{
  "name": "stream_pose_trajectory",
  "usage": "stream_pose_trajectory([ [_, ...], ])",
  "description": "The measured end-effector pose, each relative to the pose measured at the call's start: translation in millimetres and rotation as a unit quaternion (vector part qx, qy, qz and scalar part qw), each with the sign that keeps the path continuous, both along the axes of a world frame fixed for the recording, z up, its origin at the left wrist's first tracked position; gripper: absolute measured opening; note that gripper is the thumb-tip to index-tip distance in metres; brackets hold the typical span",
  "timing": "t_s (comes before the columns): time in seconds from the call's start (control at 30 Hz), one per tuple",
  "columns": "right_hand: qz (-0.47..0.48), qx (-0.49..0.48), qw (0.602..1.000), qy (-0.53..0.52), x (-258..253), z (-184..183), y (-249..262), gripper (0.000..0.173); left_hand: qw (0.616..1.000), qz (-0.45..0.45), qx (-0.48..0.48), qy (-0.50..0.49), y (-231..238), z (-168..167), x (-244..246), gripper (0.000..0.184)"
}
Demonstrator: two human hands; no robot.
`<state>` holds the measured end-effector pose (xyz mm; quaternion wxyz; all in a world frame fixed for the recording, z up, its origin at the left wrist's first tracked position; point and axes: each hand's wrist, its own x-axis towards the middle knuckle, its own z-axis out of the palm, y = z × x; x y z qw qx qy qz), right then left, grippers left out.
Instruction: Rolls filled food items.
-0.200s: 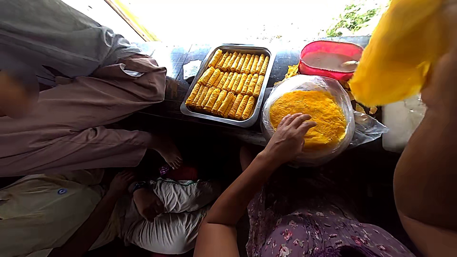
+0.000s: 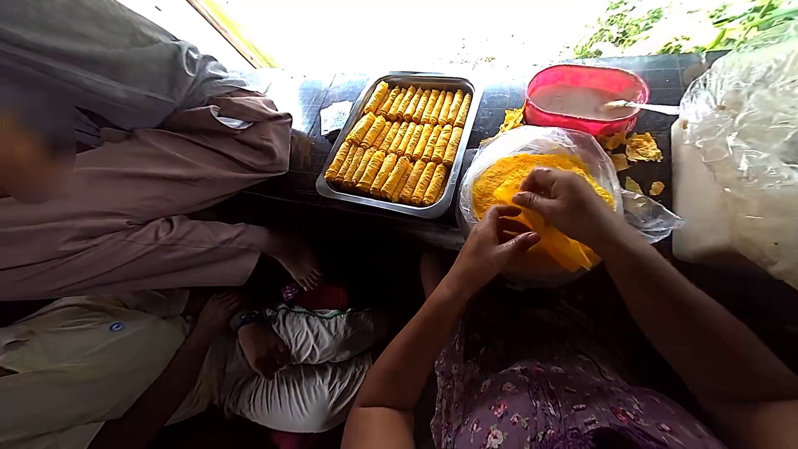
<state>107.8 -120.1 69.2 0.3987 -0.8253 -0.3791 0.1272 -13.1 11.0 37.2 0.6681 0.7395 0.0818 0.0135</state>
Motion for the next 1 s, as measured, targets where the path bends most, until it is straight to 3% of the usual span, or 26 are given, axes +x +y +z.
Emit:
stream_pose_trajectory([
  [0.1, -0.011, 0.042, 0.992, 0.119, -1, -16, 4, 0.012, 0.999, 0.042, 0.006, 0.033, 0, -4, -2, 0.045],
  [0.2, -0.023, 0.055, 0.987, 0.151, -5, -12, -4, 0.016, 0.998, 0.056, 0.009, 0.031, 0, -6, 0, 0.043],
  [0.27, 0.000, 0.067, 0.985, 0.161, -6, -12, -15, 0.015, 0.998, 0.059, 0.000, 0.030, -1, -4, 3, 0.039],
  [0.37, 0.013, 0.050, 0.986, 0.159, -8, -11, -27, 0.025, 0.998, 0.060, -0.008, 0.001, -1, -3, 6, 0.034],
  [0.5, -0.071, 0.058, 0.991, 0.094, 1, -5, -42, 0.015, 0.997, 0.069, 0.024, -0.028, 5, -3, 5, 0.035],
  [0.63, -0.179, 0.127, 0.970, 0.104, 20, -2, -53, 0.016, 0.970, 0.117, 0.211, -0.017, 17, -9, 0, 0.040],
  [0.7, -0.203, 0.141, 0.964, 0.098, 22, -2, -52, 0.015, 0.917, 0.146, 0.369, -0.046, 13, -9, 0, 0.045],
  [0.77, -0.206, 0.141, 0.964, 0.093, 23, -1, -48, 0.017, 0.869, 0.150, 0.461, -0.100, 1, -6, 7, 0.041],
  [0.87, -0.194, 0.133, 0.968, 0.088, 23, 5, -42, 0.019, 0.861, 0.059, 0.488, -0.129, -21, -6, 26, 0.042],
  [1.0, -0.205, 0.150, 0.967, 0.026, 23, 35, -49, 0.017, 0.836, -0.045, 0.537, -0.101, -36, -28, 46, 0.070],
])
